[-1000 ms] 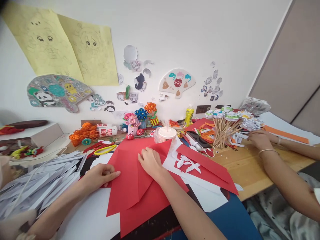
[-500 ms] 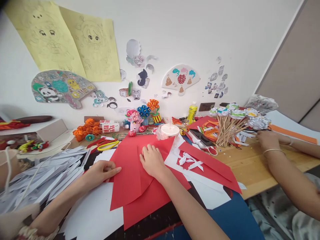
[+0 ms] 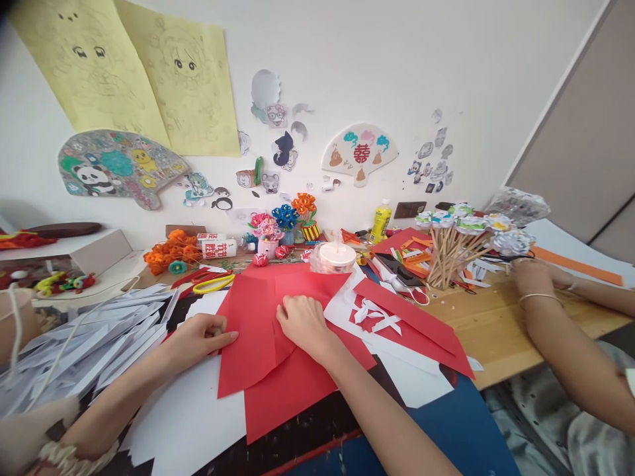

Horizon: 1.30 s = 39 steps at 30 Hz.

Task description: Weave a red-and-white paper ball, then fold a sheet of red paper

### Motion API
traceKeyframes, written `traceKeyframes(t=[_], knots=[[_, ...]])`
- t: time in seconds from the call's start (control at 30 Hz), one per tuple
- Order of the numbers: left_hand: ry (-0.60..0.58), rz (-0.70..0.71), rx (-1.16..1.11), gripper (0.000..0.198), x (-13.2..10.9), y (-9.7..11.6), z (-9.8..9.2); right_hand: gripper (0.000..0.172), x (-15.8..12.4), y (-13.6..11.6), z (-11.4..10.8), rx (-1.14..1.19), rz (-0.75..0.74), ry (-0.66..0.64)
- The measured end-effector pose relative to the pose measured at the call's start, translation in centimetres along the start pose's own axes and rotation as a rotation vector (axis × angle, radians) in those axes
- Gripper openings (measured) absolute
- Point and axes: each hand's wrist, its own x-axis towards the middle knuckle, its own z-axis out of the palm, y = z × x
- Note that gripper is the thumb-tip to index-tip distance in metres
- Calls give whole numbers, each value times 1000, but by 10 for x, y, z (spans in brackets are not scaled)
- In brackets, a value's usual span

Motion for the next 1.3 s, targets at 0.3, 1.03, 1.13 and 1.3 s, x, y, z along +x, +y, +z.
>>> traceKeyframes(t=[0.3,1.03,1.13,1.3], knots=[[-52,39,-2,51,-4,4,-4,22,-31,1,-14,133,-159,22],[-61,44,0,42,0,-1,-1,26,-90,-11,-13,361,-78,159],[-61,41,-11,41,-2,1,-1,30,-94,-20,-7,399,19,195],[-76,47,-37,39,-5,4,-2,28,-92,-25,-9,432,98,178]])
